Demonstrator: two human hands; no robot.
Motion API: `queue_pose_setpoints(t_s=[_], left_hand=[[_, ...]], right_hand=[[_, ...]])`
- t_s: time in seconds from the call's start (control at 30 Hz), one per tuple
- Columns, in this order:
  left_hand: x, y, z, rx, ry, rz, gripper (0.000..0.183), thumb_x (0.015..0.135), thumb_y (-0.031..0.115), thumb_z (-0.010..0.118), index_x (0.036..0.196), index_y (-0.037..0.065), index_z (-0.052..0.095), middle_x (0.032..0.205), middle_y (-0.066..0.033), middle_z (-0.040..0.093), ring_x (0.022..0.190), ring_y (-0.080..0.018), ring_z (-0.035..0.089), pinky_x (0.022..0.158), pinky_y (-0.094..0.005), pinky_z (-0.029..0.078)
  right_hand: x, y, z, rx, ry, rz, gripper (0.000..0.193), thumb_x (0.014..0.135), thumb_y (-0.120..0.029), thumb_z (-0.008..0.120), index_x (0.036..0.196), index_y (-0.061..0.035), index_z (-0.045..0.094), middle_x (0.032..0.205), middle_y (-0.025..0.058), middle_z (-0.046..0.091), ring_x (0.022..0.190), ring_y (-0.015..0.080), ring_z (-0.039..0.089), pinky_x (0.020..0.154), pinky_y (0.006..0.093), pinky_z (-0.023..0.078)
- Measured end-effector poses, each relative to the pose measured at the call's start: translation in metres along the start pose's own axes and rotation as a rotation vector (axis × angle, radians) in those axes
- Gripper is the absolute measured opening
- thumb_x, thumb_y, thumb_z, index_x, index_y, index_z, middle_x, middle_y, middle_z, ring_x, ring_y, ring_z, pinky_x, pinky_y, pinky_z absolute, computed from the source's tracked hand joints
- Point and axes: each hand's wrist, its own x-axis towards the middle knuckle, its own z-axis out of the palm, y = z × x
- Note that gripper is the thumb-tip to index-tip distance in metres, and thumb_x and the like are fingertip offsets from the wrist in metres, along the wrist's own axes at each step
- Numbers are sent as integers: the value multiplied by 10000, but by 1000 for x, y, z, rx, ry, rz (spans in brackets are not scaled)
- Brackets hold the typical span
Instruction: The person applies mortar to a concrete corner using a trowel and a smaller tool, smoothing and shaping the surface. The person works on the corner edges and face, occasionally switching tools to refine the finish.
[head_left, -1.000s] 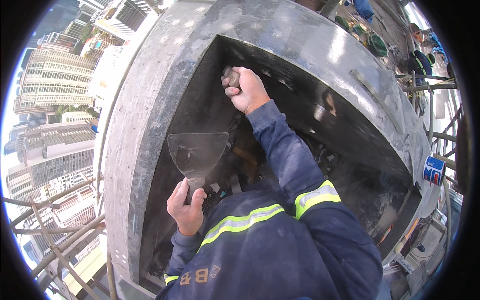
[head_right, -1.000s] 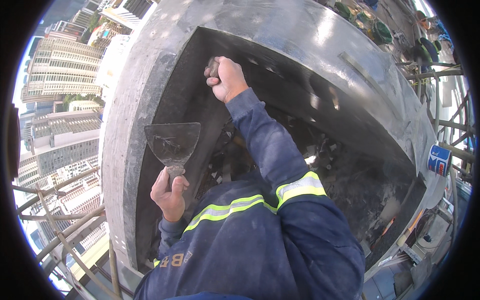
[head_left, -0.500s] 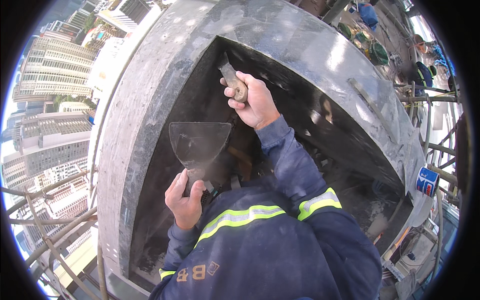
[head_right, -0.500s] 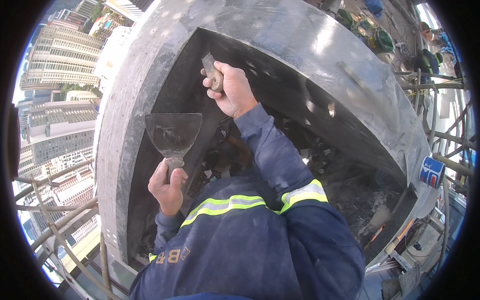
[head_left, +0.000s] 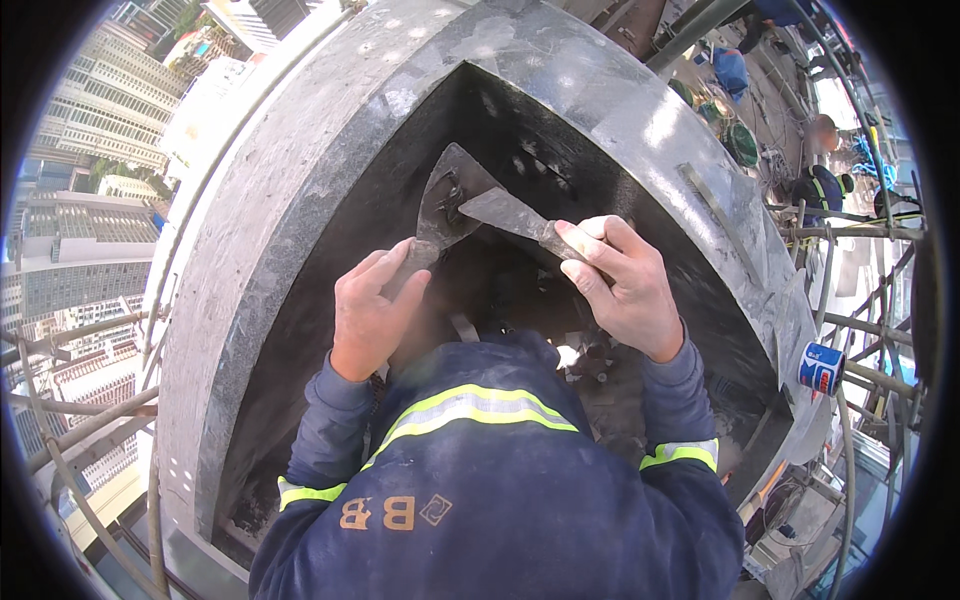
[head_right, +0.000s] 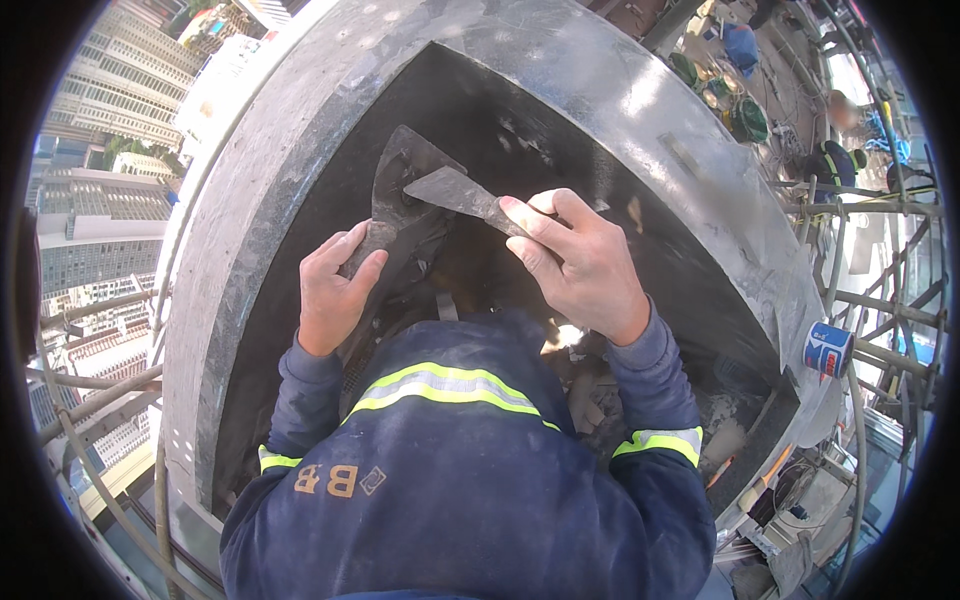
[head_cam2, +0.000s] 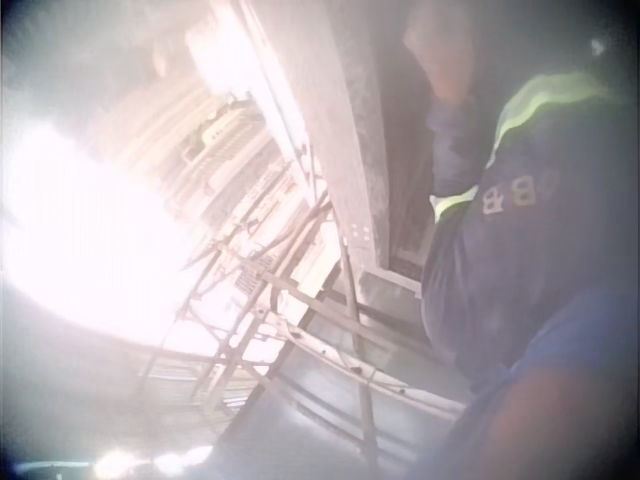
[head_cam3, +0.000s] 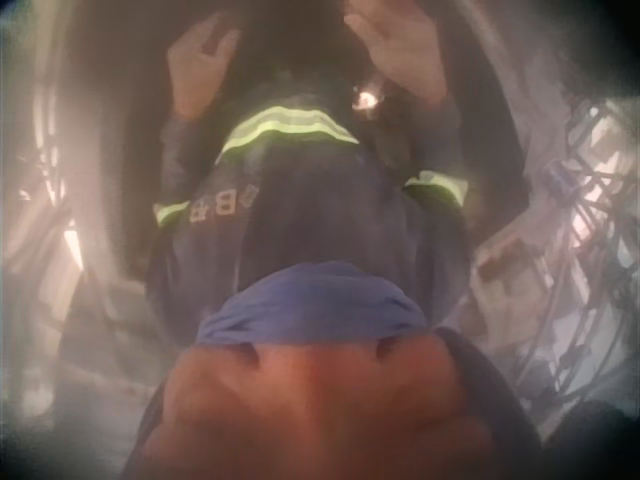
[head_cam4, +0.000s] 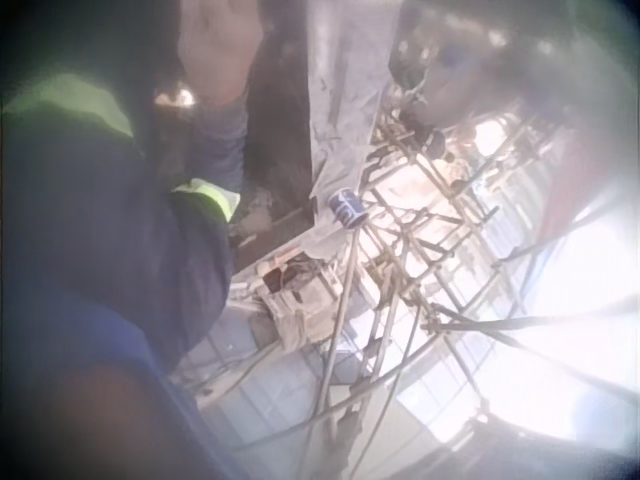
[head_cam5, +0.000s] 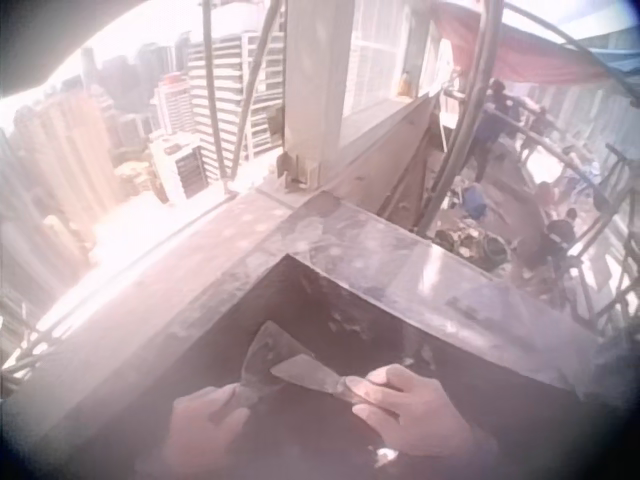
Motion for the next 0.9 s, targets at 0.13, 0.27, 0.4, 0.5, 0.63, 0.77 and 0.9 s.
queue_pose_setpoints(t_s=[0.13,0.27,0.4,0.5,0.63,0.77,0.9], left_hand=[[9,7,1,45,-17,105,382,809,52,755,1176,-34,693,910,-155,690,745,-275,680,699,-328,529],[7,10,3,84,7,161,391,806,46,760,1184,-27,692,915,-153,688,740,-276,678,691,-327,531],[9,11,2,89,93,179,415,789,15,774,1191,-37,688,923,-147,693,748,-247,682,691,-304,528],[7,25,-10,70,219,175,443,779,-9,778,1209,-50,679,930,-137,697,752,-204,676,698,-283,523],[-4,11,-33,136,348,6,394,847,-15,730,1217,-119,645,947,-130,699,751,-142,651,671,-258,513],[-33,5,-50,-28,340,-228,356,901,0,694,1226,-132,630,974,-124,692,709,-114,616,599,-230,477],[-53,12,-44,7,295,-273,341,915,11,687,1220,-131,628,937,-105,669,678,-102,591,566,-224,453]], right_hand=[[3,-9,-7,-198,-62,-27,341,860,-106,742,1199,-131,709,979,32,603,713,216,642,616,346,517],[3,-6,-9,-294,-105,-98,346,851,-112,746,1192,-148,707,1002,28,590,683,216,633,587,347,509],[6,0,-11,-293,-117,-138,306,869,-125,722,1175,-139,721,977,36,590,668,234,621,590,360,509],[2,32,-1,-373,-209,27,268,890,-132,687,1153,-133,741,936,48,595,681,261,622,608,382,519],[-7,86,53,312,92,397,321,1002,-177,602,1279,-33,678,977,63,646,644,137,575,572,302,482],[21,89,141,1013,415,477,445,1068,-161,504,1477,9,475,1078,44,603,723,78,503,586,225,424],[63,89,214,1112,555,448,479,1062,-122,516,1520,-19,421,1086,15,505,751,86,533,671,250,487]])
